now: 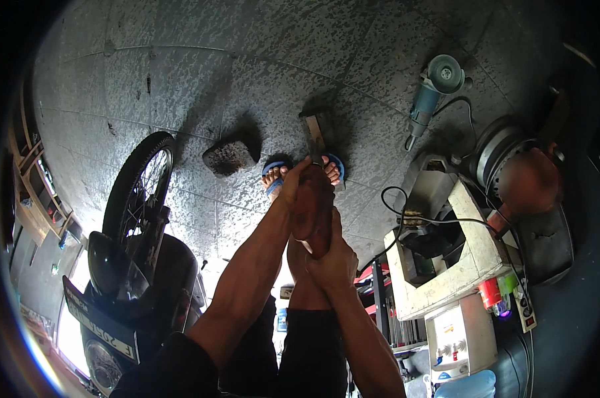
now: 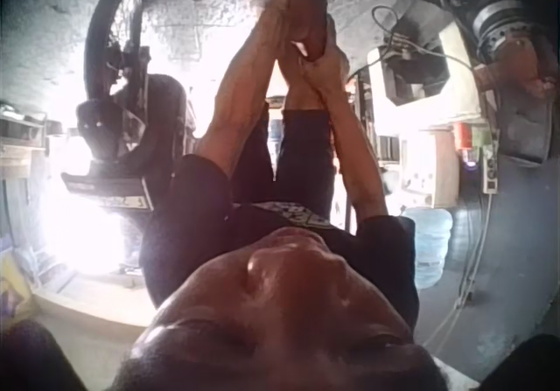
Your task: The person uses a corded drill to make holes in a small metal bar placed on the floor. They then use an angle grinder to sharpen the drill bit, creating sparks. The person repeats the drilling and grinding process on the same metal bar multiple times.
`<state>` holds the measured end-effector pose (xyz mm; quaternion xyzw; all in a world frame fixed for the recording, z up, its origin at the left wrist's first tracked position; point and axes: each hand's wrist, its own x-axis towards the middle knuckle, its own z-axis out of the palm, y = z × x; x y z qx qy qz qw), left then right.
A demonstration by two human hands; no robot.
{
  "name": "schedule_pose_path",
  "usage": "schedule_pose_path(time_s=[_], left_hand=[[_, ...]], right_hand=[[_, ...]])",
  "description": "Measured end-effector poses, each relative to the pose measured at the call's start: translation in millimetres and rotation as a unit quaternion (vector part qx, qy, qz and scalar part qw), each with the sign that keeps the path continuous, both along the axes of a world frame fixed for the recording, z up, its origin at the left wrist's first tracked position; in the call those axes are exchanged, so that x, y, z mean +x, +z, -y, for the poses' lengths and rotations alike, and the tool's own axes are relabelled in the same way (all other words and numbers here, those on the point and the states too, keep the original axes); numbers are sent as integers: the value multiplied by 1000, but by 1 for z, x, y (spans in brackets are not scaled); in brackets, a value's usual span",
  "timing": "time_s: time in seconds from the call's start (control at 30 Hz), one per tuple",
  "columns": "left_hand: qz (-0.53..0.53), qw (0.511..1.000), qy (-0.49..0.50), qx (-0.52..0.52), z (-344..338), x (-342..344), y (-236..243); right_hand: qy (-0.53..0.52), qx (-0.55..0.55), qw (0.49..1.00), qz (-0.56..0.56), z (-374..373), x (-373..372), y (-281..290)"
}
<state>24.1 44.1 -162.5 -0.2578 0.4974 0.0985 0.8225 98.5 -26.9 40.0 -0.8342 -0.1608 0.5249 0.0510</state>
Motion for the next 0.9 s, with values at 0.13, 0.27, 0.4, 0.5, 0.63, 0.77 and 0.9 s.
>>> schedule_pose_path(time_s=[0.13, 0.27, 0.4, 0.5, 0.63, 0.77, 0.9], left_hand=[[-10, 1000, -5, 18, 4, -1, -2], [-13, 999, -30, 4, 5, -1, -1], [-25, 998, -39, 33, 5, 1, 2], [-18, 999, -37, 34, 8, -1, 0], [-3, 999, -37, 29, 9, -5, -6], [7, 999, -34, 29, 11, -1, -9], [-21, 999, -48, 11, 11, 0, -14]], right_hand=[[-7, 30, 1000, 0, 9, 0, -3], [-21, 27, 999, -9, 19, 0, -6], [-26, 50, 998, -5, 23, -1, -9], [-28, 53, 998, -3, 24, -3, -7], [-30, 45, 998, -8, 26, -4, -10], [-24, 33, 999, -6, 21, -1, -7], [-52, 47, 997, -8, 20, -2, -9]])
